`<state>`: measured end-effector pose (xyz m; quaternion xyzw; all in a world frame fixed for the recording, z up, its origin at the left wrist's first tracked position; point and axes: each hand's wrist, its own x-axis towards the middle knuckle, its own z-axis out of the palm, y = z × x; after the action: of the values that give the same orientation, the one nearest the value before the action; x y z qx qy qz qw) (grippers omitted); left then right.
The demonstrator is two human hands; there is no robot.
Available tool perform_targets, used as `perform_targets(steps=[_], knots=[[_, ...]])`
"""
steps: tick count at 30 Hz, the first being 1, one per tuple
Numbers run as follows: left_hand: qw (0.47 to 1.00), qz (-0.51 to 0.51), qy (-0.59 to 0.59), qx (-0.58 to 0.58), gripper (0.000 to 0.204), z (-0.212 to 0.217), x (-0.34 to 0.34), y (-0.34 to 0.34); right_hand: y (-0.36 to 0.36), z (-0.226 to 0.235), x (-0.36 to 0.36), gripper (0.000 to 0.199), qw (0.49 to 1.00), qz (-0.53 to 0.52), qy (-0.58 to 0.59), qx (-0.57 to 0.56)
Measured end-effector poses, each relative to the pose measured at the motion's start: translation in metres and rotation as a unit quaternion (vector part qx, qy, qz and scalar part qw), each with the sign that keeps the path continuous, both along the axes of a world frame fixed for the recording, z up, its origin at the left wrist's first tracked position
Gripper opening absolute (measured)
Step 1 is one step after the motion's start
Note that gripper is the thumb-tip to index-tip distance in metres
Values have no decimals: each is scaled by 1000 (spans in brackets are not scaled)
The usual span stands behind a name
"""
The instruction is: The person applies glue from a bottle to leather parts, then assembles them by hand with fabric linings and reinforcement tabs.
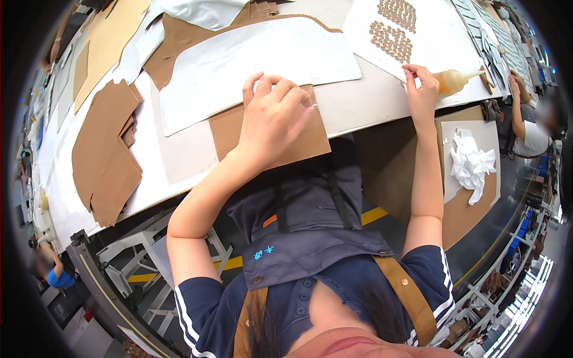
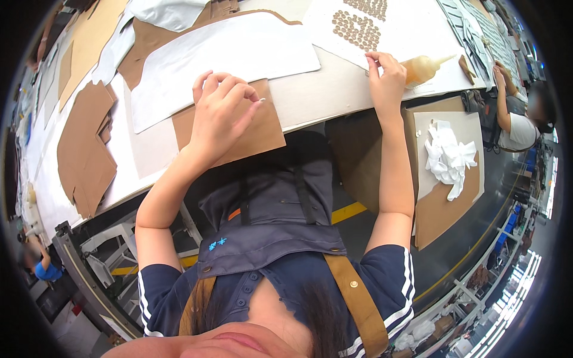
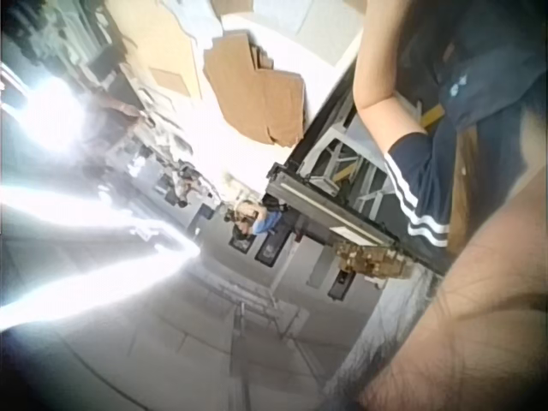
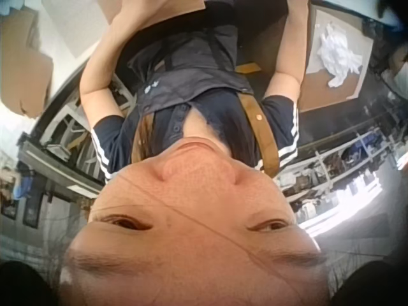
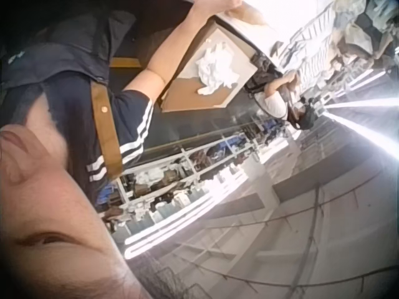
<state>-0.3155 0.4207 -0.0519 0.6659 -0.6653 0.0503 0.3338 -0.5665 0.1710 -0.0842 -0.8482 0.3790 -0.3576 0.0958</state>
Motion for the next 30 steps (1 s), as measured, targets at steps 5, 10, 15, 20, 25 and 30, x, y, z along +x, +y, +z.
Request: perform_targets(steps=[5,10,15,20,25,30], knots=[[1000,1,1,-1,14,-3,0,1,-7,-10,3,6,994,-3,86,-68],[1000,5,3,3,14,-3,0,2,-4,-7,8,5,987,10,112,-116],[1000,5,10,8,13,-3,0,1,-4,-7,10,5,987,1,121,-110],[1000,4,3,-4,14,-3,-1,2,2,-4,6,7,991,-2,90,-98],[952,-67,294,49,16,-6,-3,2,53,19,17,17,976,71,-123,163],[821,-85,564,20,26,-7,-11,-14,117,34,44,25,765,270,-255,526]])
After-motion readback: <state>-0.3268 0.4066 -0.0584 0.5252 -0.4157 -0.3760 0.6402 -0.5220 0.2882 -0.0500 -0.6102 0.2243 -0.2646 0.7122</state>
